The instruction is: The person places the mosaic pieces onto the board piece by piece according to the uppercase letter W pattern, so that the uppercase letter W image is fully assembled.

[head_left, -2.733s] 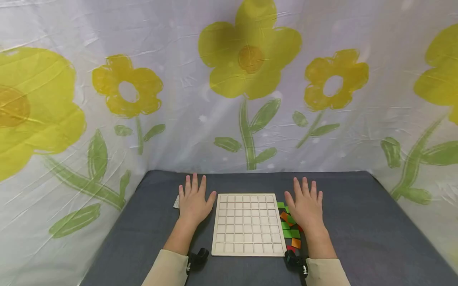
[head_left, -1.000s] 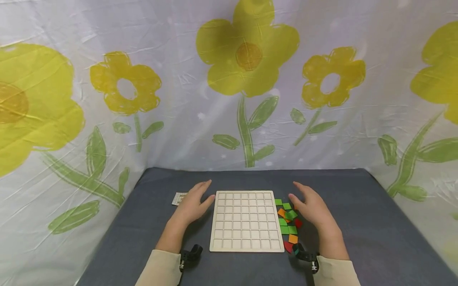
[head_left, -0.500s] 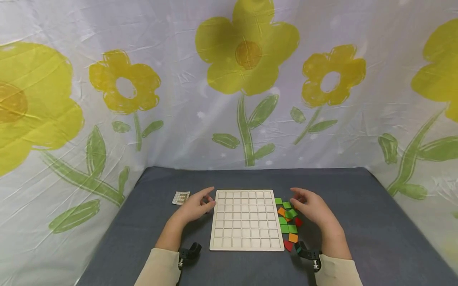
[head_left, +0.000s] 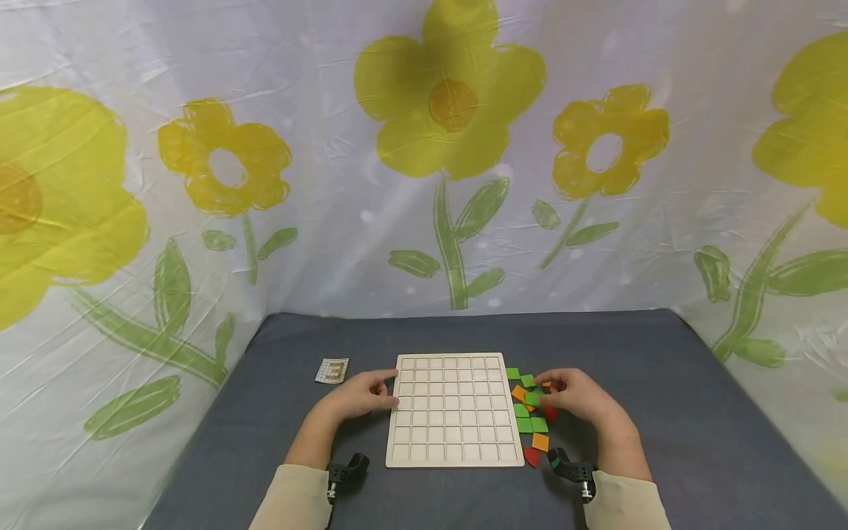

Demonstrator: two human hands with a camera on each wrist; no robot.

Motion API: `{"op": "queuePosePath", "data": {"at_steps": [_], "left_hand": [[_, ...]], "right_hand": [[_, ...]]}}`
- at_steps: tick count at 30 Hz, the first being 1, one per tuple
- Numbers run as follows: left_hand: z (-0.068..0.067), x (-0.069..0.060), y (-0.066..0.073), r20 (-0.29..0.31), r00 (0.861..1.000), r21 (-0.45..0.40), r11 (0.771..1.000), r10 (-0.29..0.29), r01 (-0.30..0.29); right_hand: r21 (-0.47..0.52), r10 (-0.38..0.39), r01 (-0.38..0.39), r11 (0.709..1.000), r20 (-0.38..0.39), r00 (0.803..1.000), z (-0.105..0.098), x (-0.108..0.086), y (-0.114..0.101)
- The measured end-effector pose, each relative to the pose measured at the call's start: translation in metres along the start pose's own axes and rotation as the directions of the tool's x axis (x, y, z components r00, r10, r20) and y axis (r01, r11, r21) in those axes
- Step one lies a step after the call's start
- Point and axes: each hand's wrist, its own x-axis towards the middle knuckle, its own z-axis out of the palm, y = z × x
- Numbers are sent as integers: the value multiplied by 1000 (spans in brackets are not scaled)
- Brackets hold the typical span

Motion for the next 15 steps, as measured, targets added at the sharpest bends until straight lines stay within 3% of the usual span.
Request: {"op": "queuePosePath", "data": {"at_steps": [7, 15], "left_hand": [[4, 2, -2, 24, 1000, 74, 997, -9, 7], [4, 3, -3, 28, 1000, 34, 999, -5, 4]], "right_hand": [[23, 15, -16, 1000, 41, 999, 4, 0, 4], [10, 30, -30, 999, 5, 1000, 8, 3, 8]]}}
